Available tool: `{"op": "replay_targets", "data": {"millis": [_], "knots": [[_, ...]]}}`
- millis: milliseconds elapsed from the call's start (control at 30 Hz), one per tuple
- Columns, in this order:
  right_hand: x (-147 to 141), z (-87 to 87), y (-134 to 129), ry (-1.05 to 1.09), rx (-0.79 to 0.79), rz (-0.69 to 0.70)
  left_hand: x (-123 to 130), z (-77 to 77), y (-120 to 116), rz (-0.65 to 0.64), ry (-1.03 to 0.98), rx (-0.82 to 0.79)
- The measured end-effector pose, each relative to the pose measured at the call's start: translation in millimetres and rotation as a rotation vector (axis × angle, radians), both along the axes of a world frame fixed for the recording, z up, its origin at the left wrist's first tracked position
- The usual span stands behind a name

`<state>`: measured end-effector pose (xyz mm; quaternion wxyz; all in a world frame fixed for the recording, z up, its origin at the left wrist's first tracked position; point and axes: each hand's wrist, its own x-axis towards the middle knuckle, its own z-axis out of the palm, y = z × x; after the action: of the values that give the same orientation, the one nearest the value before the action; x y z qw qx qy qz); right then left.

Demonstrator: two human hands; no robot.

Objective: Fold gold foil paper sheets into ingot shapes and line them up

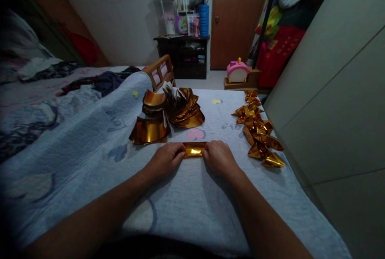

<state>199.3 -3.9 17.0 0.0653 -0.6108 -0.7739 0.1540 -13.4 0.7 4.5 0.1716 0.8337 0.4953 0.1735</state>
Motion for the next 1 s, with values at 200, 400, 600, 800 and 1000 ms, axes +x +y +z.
{"op": "replay_targets", "data": {"millis": [200, 400, 600, 800, 1000], "knots": [[-1.6, -0.3, -0.9, -0.026, 0.005, -0.026, 1.8, -0.3, -0.8, 0.003, 0.033, 0.026], [-4.3, 1.2, -2.2, -0.079, 0.015, -0.037, 4.0, -2.8, -2.6, 0.017, 0.071, 0.044], [-5.5, 3.0, -2.7, -0.114, 0.017, -0.035, 6.5, -1.7, -6.3, 0.041, 0.113, 0.043], [-6.5, 3.8, -3.5, -0.12, 0.017, -0.049, 7.3, -3.9, -6.7, 0.048, 0.183, 0.081], [-8.2, 3.3, -3.7, -0.141, 0.009, -0.07, 8.5, -4.3, -8.1, 0.034, 0.233, 0.127]]}}
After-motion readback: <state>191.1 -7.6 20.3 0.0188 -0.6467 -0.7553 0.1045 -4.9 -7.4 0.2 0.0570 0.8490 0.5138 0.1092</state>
